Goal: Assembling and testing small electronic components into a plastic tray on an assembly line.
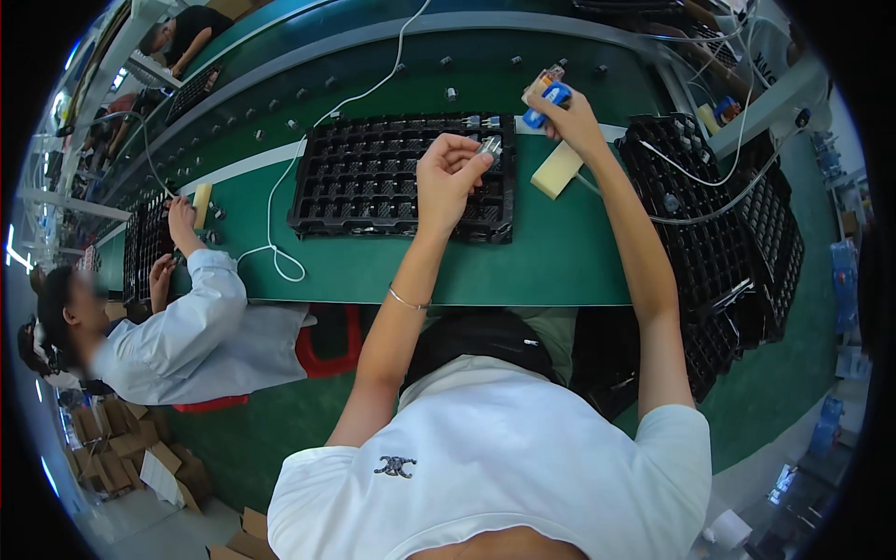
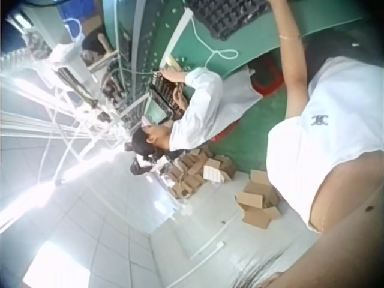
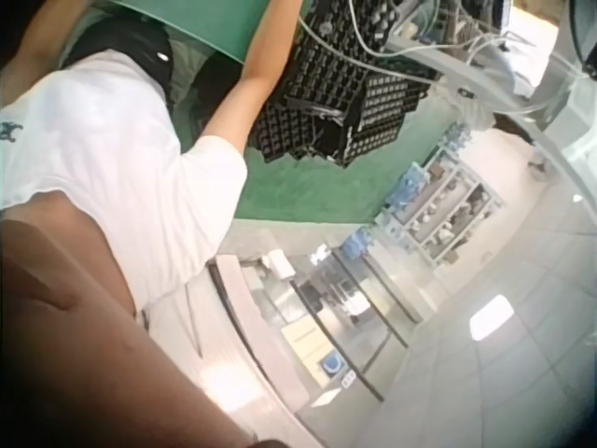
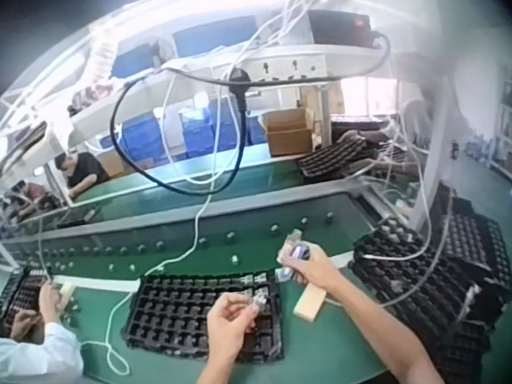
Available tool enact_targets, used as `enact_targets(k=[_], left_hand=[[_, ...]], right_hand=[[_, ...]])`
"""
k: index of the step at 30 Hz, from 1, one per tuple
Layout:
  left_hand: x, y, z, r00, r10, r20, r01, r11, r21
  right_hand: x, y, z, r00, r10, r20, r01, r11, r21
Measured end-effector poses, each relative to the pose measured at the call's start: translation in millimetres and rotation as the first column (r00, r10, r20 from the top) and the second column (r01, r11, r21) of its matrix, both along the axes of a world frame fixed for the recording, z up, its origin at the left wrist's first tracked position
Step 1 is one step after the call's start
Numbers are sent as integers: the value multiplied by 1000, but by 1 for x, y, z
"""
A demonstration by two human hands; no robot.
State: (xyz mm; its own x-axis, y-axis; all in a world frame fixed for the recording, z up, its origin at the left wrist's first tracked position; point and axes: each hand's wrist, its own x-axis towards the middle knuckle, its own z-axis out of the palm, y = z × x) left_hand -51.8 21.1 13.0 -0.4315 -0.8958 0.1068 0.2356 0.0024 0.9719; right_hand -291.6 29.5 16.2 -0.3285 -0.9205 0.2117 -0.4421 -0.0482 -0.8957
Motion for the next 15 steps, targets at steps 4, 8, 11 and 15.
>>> enact_targets(k=[4, 8, 11, 15], left_hand=[[-5, 7, 12, 999, -53, -5, 52, 996, -75], [-11, 11, 14, 996, -83, 14, 84, 993, -87], [-14, 16, 15, 995, -88, 37, 92, 990, -104], [-19, 16, 9, 996, -82, 35, 87, 984, -154]], right_hand=[[48, 49, 18, 847, 195, 495, -195, 979, -53], [54, 63, 13, 771, 192, 607, -197, 979, -59], [55, 69, 5, 752, 155, 640, -185, 982, -21], [51, 78, 7, 668, 168, 725, -230, 973, -13]])
